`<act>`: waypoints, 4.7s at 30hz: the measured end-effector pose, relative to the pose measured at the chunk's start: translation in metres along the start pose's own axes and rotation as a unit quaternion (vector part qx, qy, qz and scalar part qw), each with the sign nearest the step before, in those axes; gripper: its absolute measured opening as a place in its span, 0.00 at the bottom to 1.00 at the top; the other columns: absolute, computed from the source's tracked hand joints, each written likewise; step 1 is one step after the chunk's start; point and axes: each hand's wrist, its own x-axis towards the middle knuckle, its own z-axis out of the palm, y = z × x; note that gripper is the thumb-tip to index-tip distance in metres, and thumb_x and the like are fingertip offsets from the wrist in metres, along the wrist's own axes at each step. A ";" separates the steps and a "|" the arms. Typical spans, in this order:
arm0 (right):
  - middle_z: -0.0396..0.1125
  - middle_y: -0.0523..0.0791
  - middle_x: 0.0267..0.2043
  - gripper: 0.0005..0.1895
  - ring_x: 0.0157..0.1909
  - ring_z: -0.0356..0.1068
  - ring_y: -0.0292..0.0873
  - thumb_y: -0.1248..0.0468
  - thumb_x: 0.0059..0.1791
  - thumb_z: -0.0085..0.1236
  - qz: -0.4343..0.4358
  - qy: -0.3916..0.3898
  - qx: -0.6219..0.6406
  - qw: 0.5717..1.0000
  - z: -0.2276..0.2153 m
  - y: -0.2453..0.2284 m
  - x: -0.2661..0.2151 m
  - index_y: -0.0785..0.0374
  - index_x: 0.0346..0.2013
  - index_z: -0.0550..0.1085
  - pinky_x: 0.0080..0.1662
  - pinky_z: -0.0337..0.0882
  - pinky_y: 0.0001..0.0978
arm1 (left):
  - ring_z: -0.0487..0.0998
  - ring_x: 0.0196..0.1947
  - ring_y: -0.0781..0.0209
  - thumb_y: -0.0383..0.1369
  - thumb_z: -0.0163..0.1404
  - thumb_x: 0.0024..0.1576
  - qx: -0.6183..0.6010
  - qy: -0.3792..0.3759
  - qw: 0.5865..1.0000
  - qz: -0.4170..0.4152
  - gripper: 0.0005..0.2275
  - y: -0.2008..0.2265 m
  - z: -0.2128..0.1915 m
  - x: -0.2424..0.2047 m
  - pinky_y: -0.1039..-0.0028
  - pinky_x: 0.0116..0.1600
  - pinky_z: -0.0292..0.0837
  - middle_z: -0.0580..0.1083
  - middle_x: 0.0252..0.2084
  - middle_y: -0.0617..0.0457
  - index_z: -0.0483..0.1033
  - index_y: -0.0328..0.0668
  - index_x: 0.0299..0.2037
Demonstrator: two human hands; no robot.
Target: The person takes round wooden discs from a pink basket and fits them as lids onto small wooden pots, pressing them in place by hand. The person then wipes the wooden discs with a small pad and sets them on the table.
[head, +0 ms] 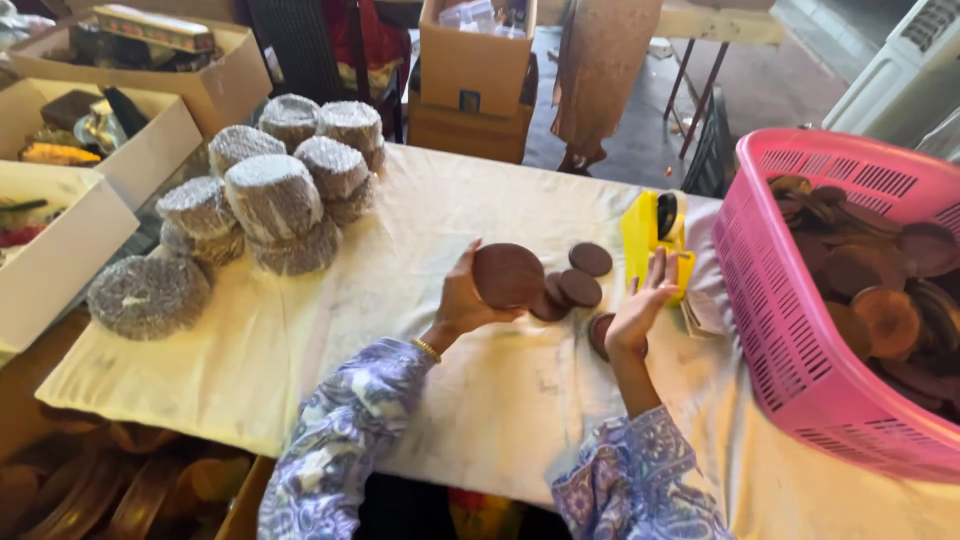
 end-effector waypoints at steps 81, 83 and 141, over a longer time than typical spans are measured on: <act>0.71 0.52 0.47 0.29 0.55 0.68 0.54 0.48 0.39 0.68 -0.039 -0.366 -0.661 0.654 -0.046 -0.068 0.006 0.63 0.48 0.77 0.54 0.67 0.47 | 0.82 0.38 0.53 0.35 0.62 0.53 0.014 -0.147 0.981 -0.127 0.16 -0.099 0.077 -0.011 0.61 0.39 0.81 0.78 0.39 0.46 0.75 0.36 0.46; 0.69 0.58 0.49 0.44 0.55 0.65 0.58 0.40 0.37 0.74 -0.020 -0.349 -0.655 0.670 -0.064 -0.068 0.008 0.72 0.53 0.73 0.53 0.66 0.47 | 0.82 0.39 0.55 0.32 0.62 0.51 -0.080 -0.132 0.956 -0.249 0.19 -0.100 0.084 -0.005 0.61 0.36 0.85 0.77 0.43 0.49 0.72 0.37 0.50; 0.72 0.50 0.34 0.13 0.33 0.69 0.50 0.56 0.54 0.59 -0.030 -0.248 -0.665 0.704 -0.009 -0.308 0.096 0.49 0.53 0.81 0.36 0.68 0.41 | 0.70 0.56 0.44 0.43 0.54 0.57 0.204 -0.315 0.869 0.322 0.23 -0.023 0.065 -0.056 0.59 0.55 0.68 0.70 0.58 0.42 0.71 0.33 0.57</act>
